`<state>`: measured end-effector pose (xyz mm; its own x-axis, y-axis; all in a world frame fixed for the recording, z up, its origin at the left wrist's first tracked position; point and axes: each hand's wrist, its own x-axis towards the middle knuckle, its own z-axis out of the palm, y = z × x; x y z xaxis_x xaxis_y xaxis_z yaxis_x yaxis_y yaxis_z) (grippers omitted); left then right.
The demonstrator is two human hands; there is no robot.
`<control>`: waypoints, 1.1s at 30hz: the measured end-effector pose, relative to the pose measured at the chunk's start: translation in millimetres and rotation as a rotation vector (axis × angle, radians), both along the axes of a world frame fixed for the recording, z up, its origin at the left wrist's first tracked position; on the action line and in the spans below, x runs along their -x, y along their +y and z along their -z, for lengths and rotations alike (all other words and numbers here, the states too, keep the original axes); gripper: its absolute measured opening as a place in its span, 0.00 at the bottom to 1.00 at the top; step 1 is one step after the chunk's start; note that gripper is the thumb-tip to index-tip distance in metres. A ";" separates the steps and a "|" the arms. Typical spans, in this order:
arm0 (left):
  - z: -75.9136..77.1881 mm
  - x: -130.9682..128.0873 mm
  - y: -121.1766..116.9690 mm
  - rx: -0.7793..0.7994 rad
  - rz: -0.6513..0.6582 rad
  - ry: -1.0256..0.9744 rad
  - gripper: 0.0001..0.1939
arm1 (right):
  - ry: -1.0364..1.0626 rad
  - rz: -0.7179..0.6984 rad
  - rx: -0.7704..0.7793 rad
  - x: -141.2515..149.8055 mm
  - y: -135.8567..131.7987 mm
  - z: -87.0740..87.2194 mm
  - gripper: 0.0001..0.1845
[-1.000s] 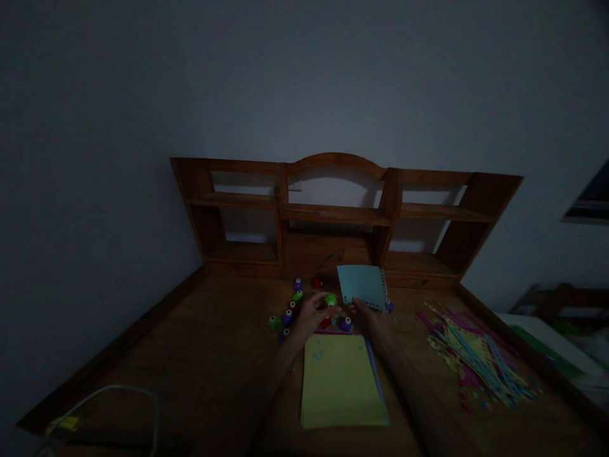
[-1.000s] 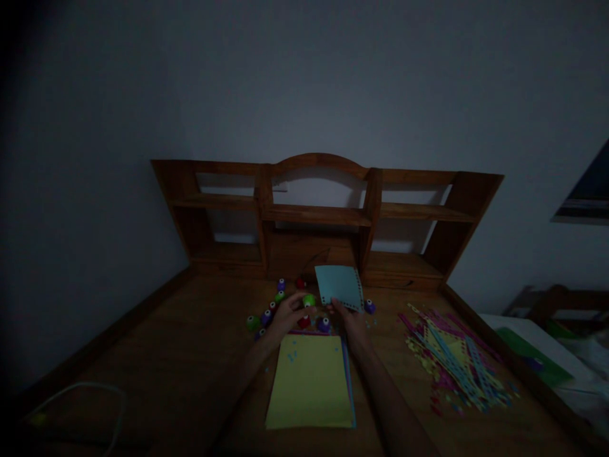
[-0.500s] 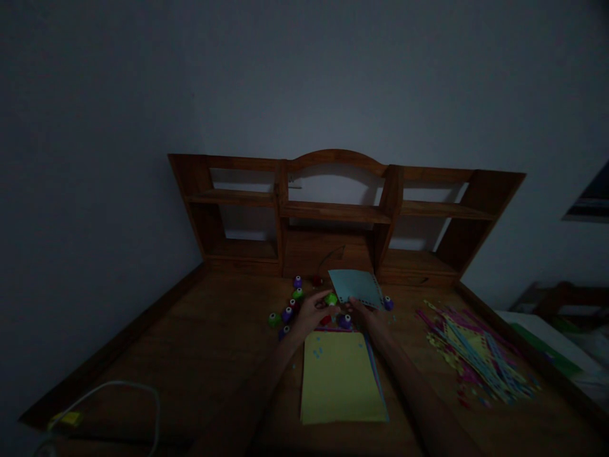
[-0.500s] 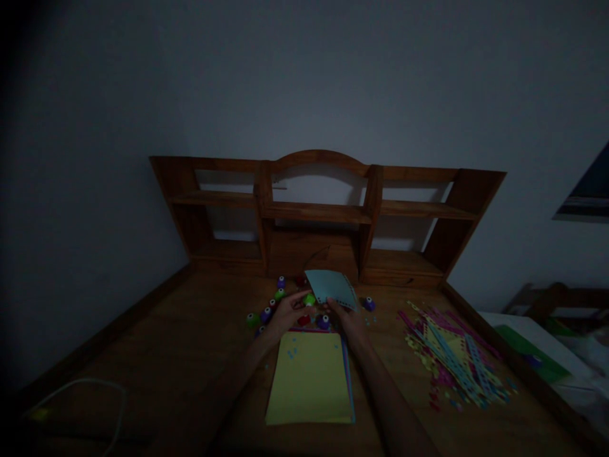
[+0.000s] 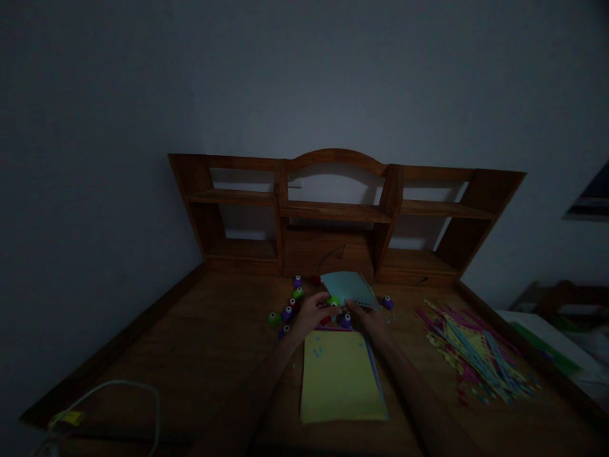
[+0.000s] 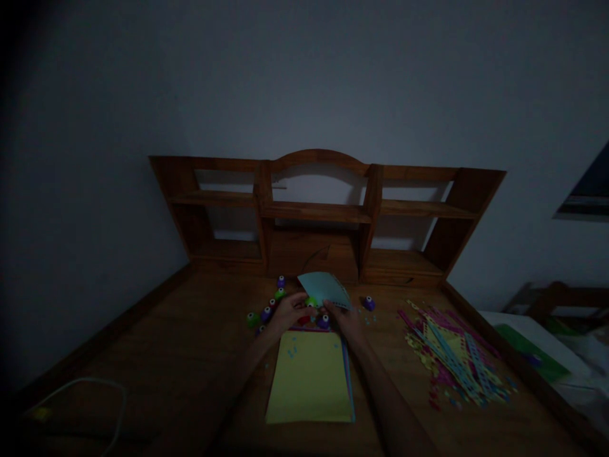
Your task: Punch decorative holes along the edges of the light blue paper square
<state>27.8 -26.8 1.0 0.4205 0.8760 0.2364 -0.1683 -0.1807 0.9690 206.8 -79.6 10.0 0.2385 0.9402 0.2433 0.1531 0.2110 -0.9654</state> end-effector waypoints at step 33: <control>-8.2 3.5 -3.7 0.052 0.020 0.018 0.24 | -0.136 -0.071 0.017 -3.0 2.6 2.5 0.27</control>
<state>24.3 -30.5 9.2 0.4417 0.8782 0.1836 -0.1541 -0.1273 0.9798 209.9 -77.0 7.4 0.1377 0.9578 0.2524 0.2682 0.2093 -0.9404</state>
